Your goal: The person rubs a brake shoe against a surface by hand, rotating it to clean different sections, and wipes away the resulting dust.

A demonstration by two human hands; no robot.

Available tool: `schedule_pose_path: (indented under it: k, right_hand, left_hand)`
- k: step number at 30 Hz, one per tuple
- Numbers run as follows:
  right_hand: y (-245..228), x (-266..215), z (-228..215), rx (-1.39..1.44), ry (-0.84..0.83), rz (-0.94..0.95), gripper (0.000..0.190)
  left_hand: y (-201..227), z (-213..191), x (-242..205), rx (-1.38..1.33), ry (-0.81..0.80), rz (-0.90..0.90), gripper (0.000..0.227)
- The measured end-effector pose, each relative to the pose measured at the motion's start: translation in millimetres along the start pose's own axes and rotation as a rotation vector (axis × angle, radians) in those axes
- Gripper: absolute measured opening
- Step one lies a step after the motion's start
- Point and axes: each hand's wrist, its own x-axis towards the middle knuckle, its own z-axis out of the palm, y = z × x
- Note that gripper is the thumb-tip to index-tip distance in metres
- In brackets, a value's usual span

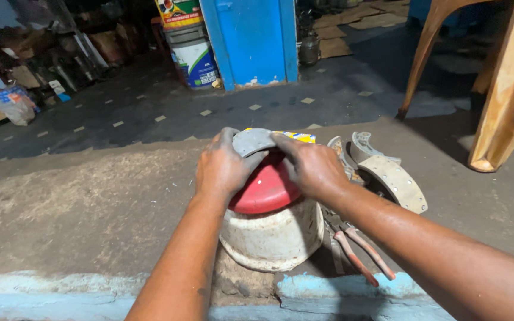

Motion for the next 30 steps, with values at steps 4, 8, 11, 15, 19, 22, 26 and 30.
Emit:
schedule_pose_path:
  k: [4,8,11,15,19,22,26,30]
  right_hand:
    - [0.3,8.6,0.7,-0.057,-0.122,0.184,0.049]
    - [-1.4,1.3,5.1,-0.048,-0.113,0.203,0.050]
    - [1.8,-8.1,4.1,-0.036,-0.060,0.137,0.050]
    - [4.9,0.8,3.1,0.008,-0.074,0.243,0.053]
    - [-4.5,0.8,2.2,-0.058,-0.143,0.257,0.046]
    - [-4.7,1.8,-0.6,-0.025,-0.101,0.179,0.047]
    - [-6.6,9.3,-5.8,-0.046,-0.177,0.148,0.048]
    - [-3.0,11.5,-10.2,0.012,-0.167,0.181,0.054]
  left_hand:
    - [2.6,1.3,4.7,-0.005,0.015,0.017,0.070]
    - [1.8,-1.0,1.2,0.016,0.018,0.009,0.071]
    - [1.4,-1.6,-4.7,-0.004,-0.006,-0.014,0.070]
    - [1.3,0.3,4.5,-0.029,0.054,0.052,0.068]
    - [-4.7,1.0,-1.2,-0.028,0.018,0.018,0.070]
    - [-5.2,4.8,-1.5,-0.027,0.030,0.035,0.071]
    - [-3.0,2.0,0.5,-0.029,0.020,0.015,0.072]
    - [0.0,1.9,0.8,-0.020,0.012,0.018,0.075]
